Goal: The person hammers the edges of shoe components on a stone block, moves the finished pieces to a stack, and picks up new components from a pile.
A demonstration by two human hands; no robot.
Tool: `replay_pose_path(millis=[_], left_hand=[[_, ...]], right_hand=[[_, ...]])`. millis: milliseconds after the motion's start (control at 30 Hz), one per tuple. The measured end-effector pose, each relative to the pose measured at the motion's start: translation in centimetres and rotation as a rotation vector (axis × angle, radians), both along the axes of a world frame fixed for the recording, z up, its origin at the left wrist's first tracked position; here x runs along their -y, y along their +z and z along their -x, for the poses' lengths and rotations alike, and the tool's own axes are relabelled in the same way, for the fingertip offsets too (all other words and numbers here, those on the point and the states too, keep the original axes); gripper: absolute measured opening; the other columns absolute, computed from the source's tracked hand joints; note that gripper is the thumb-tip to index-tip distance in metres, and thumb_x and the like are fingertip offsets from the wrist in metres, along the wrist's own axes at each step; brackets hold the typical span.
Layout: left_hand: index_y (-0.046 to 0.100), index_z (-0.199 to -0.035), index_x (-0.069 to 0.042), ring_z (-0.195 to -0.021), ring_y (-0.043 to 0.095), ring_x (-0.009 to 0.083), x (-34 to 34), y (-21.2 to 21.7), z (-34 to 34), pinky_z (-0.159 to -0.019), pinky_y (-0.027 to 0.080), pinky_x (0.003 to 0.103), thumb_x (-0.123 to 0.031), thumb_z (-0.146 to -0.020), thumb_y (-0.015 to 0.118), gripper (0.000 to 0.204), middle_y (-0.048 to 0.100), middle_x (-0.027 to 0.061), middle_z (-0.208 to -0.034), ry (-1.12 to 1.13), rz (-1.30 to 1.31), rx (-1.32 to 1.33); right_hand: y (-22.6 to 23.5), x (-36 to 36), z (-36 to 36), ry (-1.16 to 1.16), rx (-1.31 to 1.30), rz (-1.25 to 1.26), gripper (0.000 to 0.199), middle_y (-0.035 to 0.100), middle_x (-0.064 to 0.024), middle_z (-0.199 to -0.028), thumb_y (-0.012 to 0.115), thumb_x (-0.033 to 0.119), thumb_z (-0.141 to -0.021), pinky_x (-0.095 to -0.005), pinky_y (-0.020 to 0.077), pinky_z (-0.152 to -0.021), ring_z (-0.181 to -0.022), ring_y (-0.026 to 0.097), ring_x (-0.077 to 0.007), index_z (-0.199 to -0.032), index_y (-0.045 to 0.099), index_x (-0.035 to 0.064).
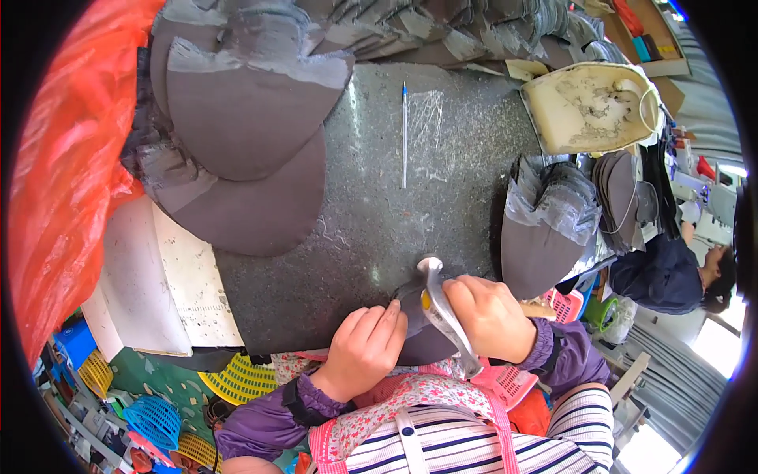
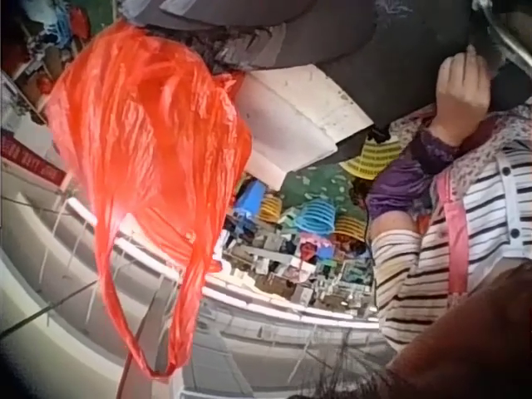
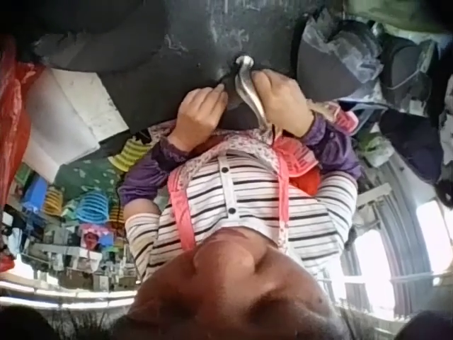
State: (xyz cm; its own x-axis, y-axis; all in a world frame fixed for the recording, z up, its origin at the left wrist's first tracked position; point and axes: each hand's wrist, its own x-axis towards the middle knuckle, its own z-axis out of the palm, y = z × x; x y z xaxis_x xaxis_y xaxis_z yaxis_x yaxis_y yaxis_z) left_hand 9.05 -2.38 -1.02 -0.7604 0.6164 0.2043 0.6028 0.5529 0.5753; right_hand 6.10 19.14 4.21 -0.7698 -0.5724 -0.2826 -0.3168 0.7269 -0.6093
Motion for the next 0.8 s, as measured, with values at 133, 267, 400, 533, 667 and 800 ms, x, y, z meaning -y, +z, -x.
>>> replay_pose_path(millis=[133,267,400,533,667,800], left_hand=[[0.066,-0.097,0.003,-0.091,0.064,0.0282,1.0,0.5,2.9,-0.08,0.052,0.039,-0.003,-0.072,0.063,0.026,0.067,0.015,-0.102,-0.06,-0.105,0.053],[0.065,-0.101,0.003,-0.099,0.062,0.032,1.4,2.5,11.8,-0.089,0.049,0.042,-0.004,-0.078,0.062,0.025,0.066,0.0165,-0.105,0.104,0.096,-0.317],[0.06,-0.114,0.005,-0.111,0.055,0.0338,2.5,3.4,22.0,-0.096,0.044,0.043,-0.009,-0.086,0.059,0.032,0.059,0.0187,-0.12,0.355,0.311,-0.576],[0.06,-0.111,0.002,-0.107,0.055,0.0344,6.0,3.1,27.7,-0.09,0.046,0.042,-0.011,-0.084,0.064,0.03,0.058,0.018,-0.117,0.469,0.42,-0.697],[0.058,-0.106,0.001,-0.103,0.055,0.0382,5.8,5.0,28.2,-0.087,0.046,0.042,-0.006,-0.081,0.068,0.028,0.056,0.0188,-0.111,0.337,0.441,-0.247],[0.056,-0.101,0.004,-0.094,0.057,0.0408,7.1,7.4,26.0,-0.079,0.047,0.042,0.0,-0.08,0.067,0.024,0.058,0.0208,-0.1,0.118,0.089,-0.162]], right_hand=[[-2.4,0.0,-0.5,-0.151,-0.334,-0.008,0.021,0.053,-0.0178,-0.079,0.059,0.002,-0.075,-0.0459,0.0482,-0.068,-0.077,0.059,-0.0374,-0.091,0.047,-0.0023],[-2.8,-0.3,-1.7,-0.203,-0.242,0.043,0.024,0.053,-0.019,-0.078,0.063,0.001,-0.071,-0.0462,0.0463,-0.068,-0.078,0.056,-0.0389,-0.088,0.047,-0.0032],[-0.8,-1.5,-1.4,-0.21,0.026,0.128,0.024,0.052,-0.0187,-0.076,0.067,0.003,-0.07,-0.0462,0.0459,-0.066,-0.074,0.055,-0.0398,-0.083,0.048,-0.002],[3.4,-6.5,1.4,-0.403,-0.232,0.132,0.02,0.051,-0.0156,-0.071,0.068,0.002,-0.074,-0.0422,0.0444,-0.058,-0.062,0.053,-0.0365,-0.091,0.057,0.0014],[2.0,-12.0,3.1,-0.698,-0.616,-0.197,0.022,0.05,-0.0188,-0.086,0.064,-0.005,-0.071,-0.0395,0.0435,-0.068,-0.076,0.052,-0.0343,-0.089,0.053,-0.0022],[1.6,-14.2,3.1,-0.708,-0.842,-0.338,0.023,0.047,-0.0215,-0.1,0.06,-0.008,-0.069,-0.0393,0.0416,-0.079,-0.092,0.049,-0.0358,-0.09,0.051,-0.0045]])
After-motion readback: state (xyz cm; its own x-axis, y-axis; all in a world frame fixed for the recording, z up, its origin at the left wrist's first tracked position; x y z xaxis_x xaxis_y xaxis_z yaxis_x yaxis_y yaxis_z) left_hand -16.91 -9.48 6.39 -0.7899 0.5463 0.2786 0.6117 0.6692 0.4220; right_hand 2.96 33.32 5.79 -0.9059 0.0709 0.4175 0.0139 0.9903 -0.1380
